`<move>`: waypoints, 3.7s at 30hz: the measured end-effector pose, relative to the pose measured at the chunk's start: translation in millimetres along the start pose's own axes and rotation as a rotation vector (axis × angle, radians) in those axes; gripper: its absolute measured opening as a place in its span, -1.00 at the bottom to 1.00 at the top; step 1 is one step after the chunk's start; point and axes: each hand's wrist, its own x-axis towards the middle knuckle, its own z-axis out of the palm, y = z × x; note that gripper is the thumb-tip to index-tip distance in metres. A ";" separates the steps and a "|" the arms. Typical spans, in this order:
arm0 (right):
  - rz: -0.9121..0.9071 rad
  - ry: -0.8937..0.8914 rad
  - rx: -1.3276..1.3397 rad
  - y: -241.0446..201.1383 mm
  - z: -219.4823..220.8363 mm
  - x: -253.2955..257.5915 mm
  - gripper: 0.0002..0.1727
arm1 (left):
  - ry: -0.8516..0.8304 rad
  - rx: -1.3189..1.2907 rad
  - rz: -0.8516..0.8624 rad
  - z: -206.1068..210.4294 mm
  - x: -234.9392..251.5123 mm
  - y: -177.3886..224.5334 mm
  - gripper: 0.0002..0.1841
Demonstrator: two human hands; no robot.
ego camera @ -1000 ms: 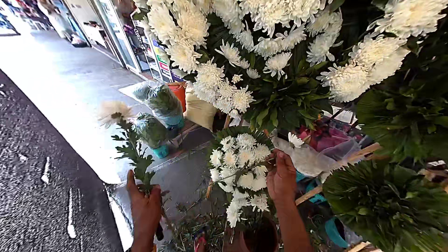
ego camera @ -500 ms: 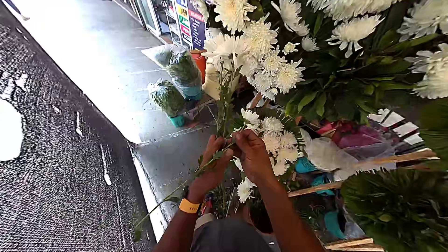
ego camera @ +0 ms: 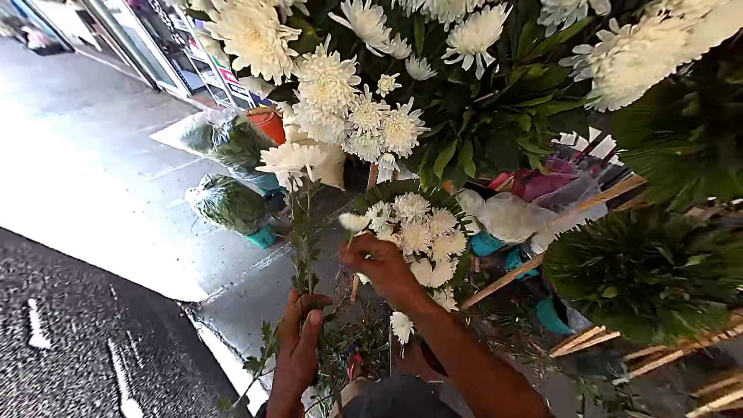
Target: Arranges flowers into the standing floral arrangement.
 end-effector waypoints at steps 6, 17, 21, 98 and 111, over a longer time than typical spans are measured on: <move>0.059 0.333 0.266 21.7 12.0 -7.0 -0.81 | 0.124 -0.153 -0.112 0.3 0.3 -2.0 -0.83; -0.762 0.831 -0.615 32.6 -106.8 114.3 -0.83 | 0.248 0.163 -0.141 -56.5 -29.7 -4.7 -0.91; -0.790 0.939 -0.729 26.0 -107.7 160.1 -0.84 | 0.248 0.140 -0.151 -65.2 -34.2 -5.7 -0.95; 0.236 -0.050 0.368 -39.1 42.0 42.2 -0.81 | -0.052 0.034 0.118 -7.2 59.8 14.4 -0.36; -0.173 0.273 0.170 -42.4 52.7 53.3 -0.78 | 0.196 0.202 0.267 -18.6 54.5 27.2 -0.67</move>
